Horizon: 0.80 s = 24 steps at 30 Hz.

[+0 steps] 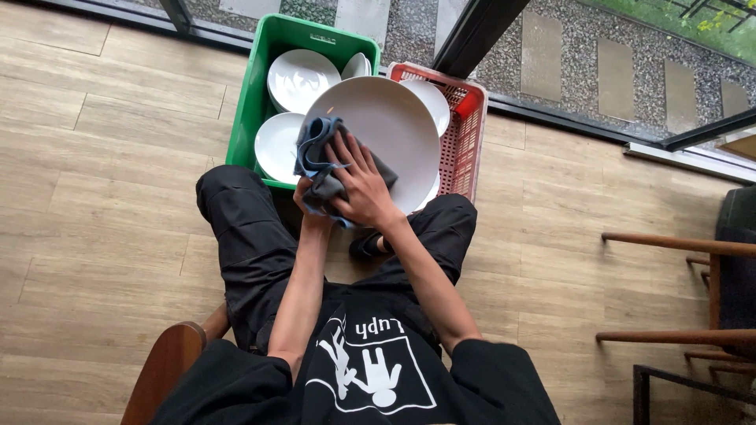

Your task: The person picks up a white plate from a green basket and wipes it thoroughly with a gray cloth. They wipe both the top and bottom surfaces of the plate, then place it into a red basket. The person repeats this process for additional plates.

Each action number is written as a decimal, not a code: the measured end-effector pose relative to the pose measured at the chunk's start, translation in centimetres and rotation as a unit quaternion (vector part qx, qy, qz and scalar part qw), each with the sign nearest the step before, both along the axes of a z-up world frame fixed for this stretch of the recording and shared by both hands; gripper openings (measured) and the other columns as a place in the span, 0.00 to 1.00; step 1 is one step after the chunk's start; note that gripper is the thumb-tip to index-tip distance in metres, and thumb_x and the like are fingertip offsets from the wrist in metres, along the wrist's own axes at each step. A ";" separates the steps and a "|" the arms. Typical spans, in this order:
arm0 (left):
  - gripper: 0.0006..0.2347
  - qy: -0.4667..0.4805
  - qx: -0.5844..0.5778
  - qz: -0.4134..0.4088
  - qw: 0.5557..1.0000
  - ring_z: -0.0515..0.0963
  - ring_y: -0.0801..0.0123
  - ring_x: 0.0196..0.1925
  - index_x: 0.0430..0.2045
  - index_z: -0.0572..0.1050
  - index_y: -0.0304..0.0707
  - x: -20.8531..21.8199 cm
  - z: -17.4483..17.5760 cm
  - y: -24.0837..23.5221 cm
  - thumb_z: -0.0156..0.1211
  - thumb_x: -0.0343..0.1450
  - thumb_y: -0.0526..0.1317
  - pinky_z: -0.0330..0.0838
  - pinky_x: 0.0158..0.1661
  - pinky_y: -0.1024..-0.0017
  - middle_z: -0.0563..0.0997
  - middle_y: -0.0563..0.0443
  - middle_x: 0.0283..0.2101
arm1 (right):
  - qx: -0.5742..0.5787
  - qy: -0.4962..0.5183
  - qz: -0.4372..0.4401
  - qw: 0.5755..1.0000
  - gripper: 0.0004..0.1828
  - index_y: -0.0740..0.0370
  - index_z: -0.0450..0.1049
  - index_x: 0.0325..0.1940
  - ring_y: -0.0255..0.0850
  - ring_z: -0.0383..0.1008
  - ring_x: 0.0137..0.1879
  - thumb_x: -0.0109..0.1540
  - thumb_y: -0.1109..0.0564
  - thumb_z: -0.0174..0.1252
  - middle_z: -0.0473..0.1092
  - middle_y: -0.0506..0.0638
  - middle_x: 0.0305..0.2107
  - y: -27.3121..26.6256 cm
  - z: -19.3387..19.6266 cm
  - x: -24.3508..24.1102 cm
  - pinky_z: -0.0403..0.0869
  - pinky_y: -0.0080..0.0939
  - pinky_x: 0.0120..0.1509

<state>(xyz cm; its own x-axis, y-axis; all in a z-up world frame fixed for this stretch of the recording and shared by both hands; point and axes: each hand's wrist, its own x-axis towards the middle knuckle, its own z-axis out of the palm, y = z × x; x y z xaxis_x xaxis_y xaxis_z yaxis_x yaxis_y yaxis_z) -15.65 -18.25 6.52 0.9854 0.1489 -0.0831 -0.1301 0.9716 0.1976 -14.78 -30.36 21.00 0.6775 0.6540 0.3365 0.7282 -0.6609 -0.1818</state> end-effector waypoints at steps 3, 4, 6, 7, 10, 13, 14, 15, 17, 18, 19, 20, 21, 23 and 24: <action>0.30 0.000 0.003 0.013 1.000 0.76 0.47 0.50 0.60 0.70 0.37 -1.4 3.5 -0.4 0.56 0.60 0.45 0.70 0.55 0.54 0.77 0.39 0.52 | 0.040 -0.030 0.029 0.998 0.52 0.52 0.57 0.79 0.50 0.45 0.83 0.49 0.44 0.59 0.47 0.52 0.78 1.8 -0.2 2.9 0.52 0.50 0.83; 0.30 0.001 0.004 0.012 1.000 0.76 0.47 0.50 0.60 0.70 0.37 -1.7 4.6 -0.5 0.56 0.60 0.45 0.70 0.55 0.54 0.77 0.39 0.52 | 0.041 -0.029 0.028 0.998 0.52 0.52 0.57 0.79 0.50 0.45 0.83 0.49 0.44 0.59 0.47 0.52 0.78 1.9 -0.6 4.0 0.52 0.50 0.83; 0.27 0.003 0.004 0.024 1.000 0.77 0.46 0.52 0.59 0.71 0.37 -2.0 6.8 -0.5 0.58 0.63 0.46 0.73 0.53 0.54 0.79 0.39 0.52 | 0.074 -0.035 0.042 0.996 0.53 0.54 0.60 0.78 0.50 0.46 0.83 0.46 0.55 0.64 0.47 0.51 0.78 1.9 -1.2 6.2 0.52 0.50 0.83; 0.27 0.005 0.004 0.022 1.000 0.77 0.46 0.52 0.59 0.71 0.37 -2.4 7.9 -0.6 0.58 0.63 0.46 0.73 0.53 0.54 0.79 0.39 0.52 | 0.074 -0.033 0.040 0.996 0.53 0.54 0.60 0.78 0.50 0.46 0.83 0.46 0.55 0.64 0.47 0.51 0.78 1.3 -0.3 7.0 0.52 0.50 0.83; 0.24 0.006 0.005 0.033 0.999 0.78 0.45 0.54 0.58 0.73 0.36 -3.0 10.7 -0.8 0.61 0.67 0.46 0.75 0.52 0.54 0.80 0.39 0.53 | 0.034 0.052 0.031 0.998 0.44 0.67 0.53 0.79 0.54 0.40 0.84 0.59 0.64 0.60 0.44 0.60 0.76 -0.8 2.3 8.9 0.45 0.58 0.88; 0.30 -0.022 -0.015 0.027 0.999 0.75 0.45 0.54 0.62 0.66 0.35 -2.9 11.5 -0.5 0.60 0.64 0.46 0.73 0.53 0.51 0.76 0.37 0.54 | 0.038 0.101 -0.044 0.993 0.45 0.64 0.49 0.79 0.51 0.42 0.84 0.58 0.73 0.53 0.44 0.57 0.77 -3.4 3.7 9.3 0.40 0.51 0.89; 0.30 -0.022 -0.006 0.039 0.999 0.75 0.45 0.55 0.62 0.66 0.35 -2.8 11.4 -0.5 0.60 0.64 0.45 0.74 0.54 0.52 0.76 0.38 0.55 | 0.048 0.095 -0.049 0.993 0.44 0.64 0.51 0.79 0.51 0.41 0.84 0.57 0.69 0.52 0.45 0.57 0.77 -4.5 3.4 9.0 0.42 0.51 0.88; 0.30 -0.022 0.004 0.051 0.998 0.75 0.46 0.56 0.62 0.65 0.36 -2.7 11.2 -0.4 0.60 0.64 0.45 0.74 0.54 0.53 0.76 0.39 0.56 | 0.058 0.088 -0.055 0.993 0.44 0.64 0.52 0.79 0.50 0.41 0.83 0.57 0.65 0.50 0.46 0.58 0.77 -5.6 3.1 8.8 0.43 0.51 0.88; 0.33 -0.004 0.031 0.026 0.999 0.75 0.53 0.51 0.65 0.63 0.40 -2.5 10.3 0.1 0.55 0.62 0.49 0.71 0.56 0.57 0.76 0.42 0.55 | 0.057 0.069 -0.068 0.994 0.43 0.62 0.57 0.78 0.51 0.45 0.82 0.56 0.62 0.54 0.49 0.57 0.76 -6.9 0.1 7.1 0.48 0.52 0.85; 0.36 0.011 0.059 0.001 0.998 0.76 0.60 0.47 0.67 0.61 0.44 -2.3 10.0 0.3 0.50 0.59 0.52 0.68 0.58 0.61 0.75 0.45 0.53 | 0.057 0.047 -0.082 0.994 0.43 0.59 0.61 0.77 0.51 0.48 0.81 0.55 0.59 0.58 0.51 0.57 0.76 -7.7 -1.3 6.3 0.52 0.53 0.82; 0.36 0.012 0.059 0.001 0.998 0.76 0.60 0.47 0.67 0.61 0.44 -2.3 8.9 0.5 0.50 0.59 0.52 0.68 0.58 0.61 0.75 0.45 0.53 | 0.057 0.048 -0.081 0.994 0.43 0.59 0.61 0.77 0.51 0.48 0.81 0.55 0.59 0.58 0.51 0.57 0.76 -7.8 -1.3 4.8 0.52 0.53 0.82; 0.37 0.023 0.074 -0.005 0.997 0.76 0.58 0.48 0.67 0.61 0.43 -2.1 7.7 0.8 0.50 0.58 0.51 0.68 0.59 0.59 0.76 0.44 0.53 | 0.057 0.069 -0.070 0.994 0.44 0.60 0.61 0.76 0.54 0.49 0.81 0.54 0.60 0.59 0.52 0.59 0.75 -8.0 -1.3 3.4 0.53 0.54 0.81; 0.37 0.033 0.090 -0.011 0.995 0.77 0.57 0.50 0.67 0.61 0.42 -1.9 6.6 1.0 0.49 0.58 0.51 0.68 0.60 0.57 0.76 0.43 0.53 | 0.057 0.090 -0.059 0.993 0.44 0.61 0.62 0.76 0.56 0.50 0.80 0.53 0.60 0.60 0.53 0.62 0.74 -8.1 -1.3 2.0 0.53 0.56 0.81; 0.38 0.044 0.079 -0.017 0.996 0.77 0.54 0.49 0.68 0.62 0.42 -1.4 5.4 0.4 0.50 0.57 0.50 0.67 0.60 0.54 0.76 0.41 0.54 | 0.056 0.107 -0.058 0.991 0.46 0.58 0.61 0.76 0.56 0.48 0.81 0.52 0.59 0.61 0.52 0.60 0.75 -7.3 -2.4 0.1 0.52 0.55 0.81; 0.38 0.057 0.066 -0.022 0.996 0.77 0.51 0.49 0.68 0.62 0.43 -1.2 4.8 0.1 0.50 0.57 0.50 0.65 0.59 0.50 0.76 0.40 0.55 | 0.053 0.126 -0.057 0.989 0.48 0.55 0.61 0.77 0.55 0.47 0.81 0.51 0.58 0.63 0.50 0.59 0.76 -6.9 -2.9 -0.9 0.51 0.55 0.82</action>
